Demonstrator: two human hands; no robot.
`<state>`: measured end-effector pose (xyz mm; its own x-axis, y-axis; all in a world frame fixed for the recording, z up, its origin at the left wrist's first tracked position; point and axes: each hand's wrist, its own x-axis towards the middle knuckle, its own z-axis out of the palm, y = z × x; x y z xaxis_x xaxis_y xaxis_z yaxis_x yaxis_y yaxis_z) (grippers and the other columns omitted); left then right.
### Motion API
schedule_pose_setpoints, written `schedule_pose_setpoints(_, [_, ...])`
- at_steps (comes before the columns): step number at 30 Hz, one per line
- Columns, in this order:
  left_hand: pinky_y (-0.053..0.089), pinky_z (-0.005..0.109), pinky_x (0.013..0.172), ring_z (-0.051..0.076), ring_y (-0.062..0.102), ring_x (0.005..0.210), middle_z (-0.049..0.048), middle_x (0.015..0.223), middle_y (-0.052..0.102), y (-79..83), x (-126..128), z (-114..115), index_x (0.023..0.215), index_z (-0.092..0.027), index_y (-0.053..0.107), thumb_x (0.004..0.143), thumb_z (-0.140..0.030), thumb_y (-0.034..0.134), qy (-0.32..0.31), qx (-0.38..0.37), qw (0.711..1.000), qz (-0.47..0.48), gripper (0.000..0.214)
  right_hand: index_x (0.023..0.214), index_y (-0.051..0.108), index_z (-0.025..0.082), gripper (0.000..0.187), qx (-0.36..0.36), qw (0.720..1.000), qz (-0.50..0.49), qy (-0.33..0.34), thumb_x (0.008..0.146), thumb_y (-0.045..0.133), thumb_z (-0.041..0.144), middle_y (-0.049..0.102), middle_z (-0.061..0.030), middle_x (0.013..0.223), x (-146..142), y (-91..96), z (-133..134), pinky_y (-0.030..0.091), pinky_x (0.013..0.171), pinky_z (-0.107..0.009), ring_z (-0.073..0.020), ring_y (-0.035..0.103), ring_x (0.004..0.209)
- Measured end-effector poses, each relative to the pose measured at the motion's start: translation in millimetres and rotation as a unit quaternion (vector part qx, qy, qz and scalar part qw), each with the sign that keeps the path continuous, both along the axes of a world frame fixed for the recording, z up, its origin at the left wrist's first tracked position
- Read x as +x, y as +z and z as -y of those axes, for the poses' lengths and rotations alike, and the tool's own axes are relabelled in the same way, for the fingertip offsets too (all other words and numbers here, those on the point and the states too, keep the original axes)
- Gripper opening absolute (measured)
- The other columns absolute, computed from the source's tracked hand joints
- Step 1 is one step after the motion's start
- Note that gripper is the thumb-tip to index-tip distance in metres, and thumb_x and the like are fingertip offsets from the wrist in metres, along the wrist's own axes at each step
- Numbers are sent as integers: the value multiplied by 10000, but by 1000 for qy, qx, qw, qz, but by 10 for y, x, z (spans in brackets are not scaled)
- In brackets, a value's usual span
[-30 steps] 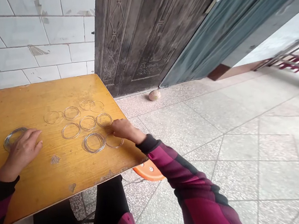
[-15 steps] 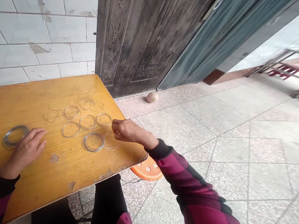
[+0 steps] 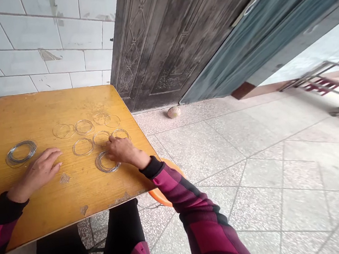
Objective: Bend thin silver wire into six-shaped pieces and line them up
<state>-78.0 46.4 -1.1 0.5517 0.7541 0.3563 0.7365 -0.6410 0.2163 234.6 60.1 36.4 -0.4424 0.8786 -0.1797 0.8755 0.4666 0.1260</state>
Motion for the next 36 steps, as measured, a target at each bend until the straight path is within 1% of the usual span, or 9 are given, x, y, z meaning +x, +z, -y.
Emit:
schedule_pose_setpoints(4, [510, 384, 926, 230, 632, 1044, 89, 1129, 626, 44, 161, 11, 1098, -190, 577, 894, -238, 464, -11, -72, 996, 55, 238, 1098, 629, 89, 378, -15, 998, 8, -57, 858, 614, 380, 654, -197, 1126, 2, 0, 30, 452, 644, -310, -285, 664, 932])
schedule_pose_setpoints(8, [531, 340, 781, 191, 661, 816, 70, 989, 639, 130, 559, 6, 1022, -187, 616, 873, -271, 502, -13, -177, 984, 33, 206, 1004, 700, 109, 294, -62, 996, 20, -67, 846, 594, 333, 715, -183, 1055, -40, -19, -28, 489, 666, -313, -300, 693, 927])
schedule_pose_setpoints(13, [505, 378, 837, 278, 631, 946, 155, 1041, 612, 198, 1184, -11, 976, -135, 639, 809, -436, 622, 48, -200, 975, -84, 345, 1012, 725, 97, 312, -59, 997, 16, -52, 848, 559, 304, 739, -206, 978, -146, -65, -27, 509, 693, -343, -316, 707, 902])
schedule_pose_setpoints(18, [501, 387, 789, 313, 638, 974, 222, 1104, 601, 178, 1510, -30, 1059, -66, 637, 798, -238, 581, 99, -180, 969, -135, 318, 998, 732, 75, 327, -38, 998, 0, -45, 869, 517, 283, 735, -224, 955, -141, -122, 57, 510, 706, -353, -319, 707, 898])
schedule_pose_setpoints(22, [502, 401, 737, 332, 647, 968, 241, 1069, 624, 147, 1561, -65, 942, -67, 703, 794, -100, 498, 90, -161, 971, -154, 255, 996, 724, 75, 323, -28, 998, -20, -51, 875, 503, 277, 727, -211, 975, -121, -142, 119, 502, 694, -333, -296, 707, 875])
schedule_pose_setpoints(25, [500, 398, 707, 335, 666, 934, 247, 1057, 645, 140, 1568, -87, 870, -76, 721, 780, -67, 492, 93, -162, 970, -158, 246, 996, 718, 75, 325, -22, 997, -36, -64, 879, 498, 282, 717, -210, 977, -137, -153, 149, 485, 681, -337, -294, 699, 857])
schedule_pose_setpoints(30, [496, 401, 728, 324, 692, 891, 230, 953, 693, 171, 1510, -76, 975, -73, 686, 796, -72, 484, 107, -169, 972, -124, 271, 921, 704, 123, 244, -31, 989, -120, -77, 875, 533, 291, 721, -147, 969, -59, -163, 143, 416, 652, -284, -227, 668, 820])
schedule_pose_setpoints(33, [501, 352, 740, 266, 701, 869, 148, 878, 729, 190, 1328, -78, 968, -126, 668, 799, -99, 497, 106, -189, 972, -93, 242, 876, 672, 159, 214, -33, 966, -252, -54, 889, 572, 348, 710, -72, 882, 76, -196, 130, 379, 643, -250, -158, 621, 756])
schedule_pose_setpoints(36, [496, 272, 631, 187, 701, 702, 48, 737, 731, 219, 957, -112, 850, -171, 659, 793, -130, 498, 121, -268, 955, 37, 176, 871, 642, 154, 200, -21, 938, -343, -52, 877, 602, 349, 675, -48, 820, 198, -270, 111, 374, 637, -244, -134, 577, 693])
